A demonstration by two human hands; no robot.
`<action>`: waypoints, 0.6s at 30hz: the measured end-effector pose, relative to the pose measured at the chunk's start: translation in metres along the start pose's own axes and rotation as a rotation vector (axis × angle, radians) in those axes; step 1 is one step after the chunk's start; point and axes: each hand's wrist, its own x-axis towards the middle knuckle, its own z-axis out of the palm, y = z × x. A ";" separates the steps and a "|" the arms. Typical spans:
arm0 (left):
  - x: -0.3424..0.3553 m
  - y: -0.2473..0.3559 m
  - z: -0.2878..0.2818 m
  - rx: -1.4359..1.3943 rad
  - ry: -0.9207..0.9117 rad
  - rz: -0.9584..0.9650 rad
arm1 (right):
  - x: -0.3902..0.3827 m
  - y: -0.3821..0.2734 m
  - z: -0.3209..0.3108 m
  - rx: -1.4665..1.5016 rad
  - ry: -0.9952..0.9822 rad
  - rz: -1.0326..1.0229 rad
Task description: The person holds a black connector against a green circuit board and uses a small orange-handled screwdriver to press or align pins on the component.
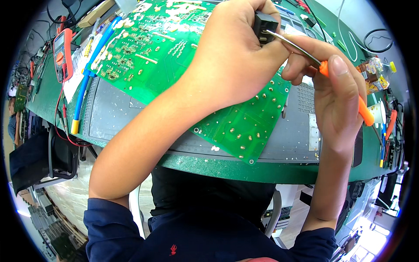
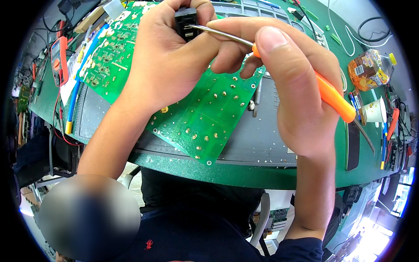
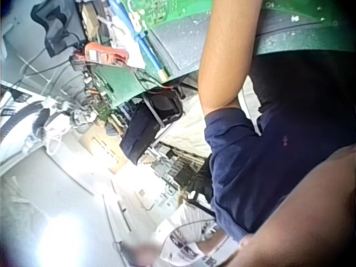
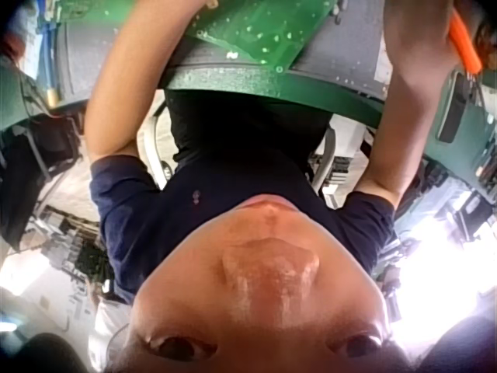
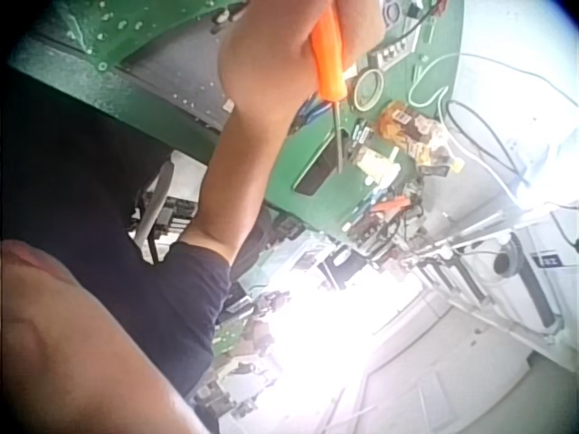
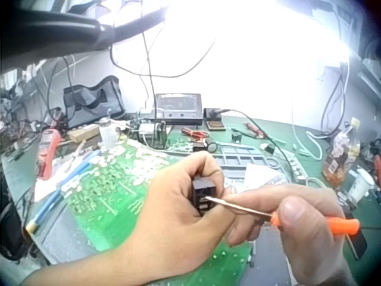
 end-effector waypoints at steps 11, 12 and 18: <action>0.002 0.003 -0.001 -0.008 -0.008 -0.005 | 0.000 -0.001 -0.001 0.071 0.001 0.061; 0.002 0.003 -0.001 -0.011 -0.011 -0.006 | 0.000 -0.002 -0.001 0.073 0.004 0.065; 0.003 0.003 0.004 -0.007 0.004 -0.010 | 0.000 -0.003 -0.001 0.074 0.028 0.081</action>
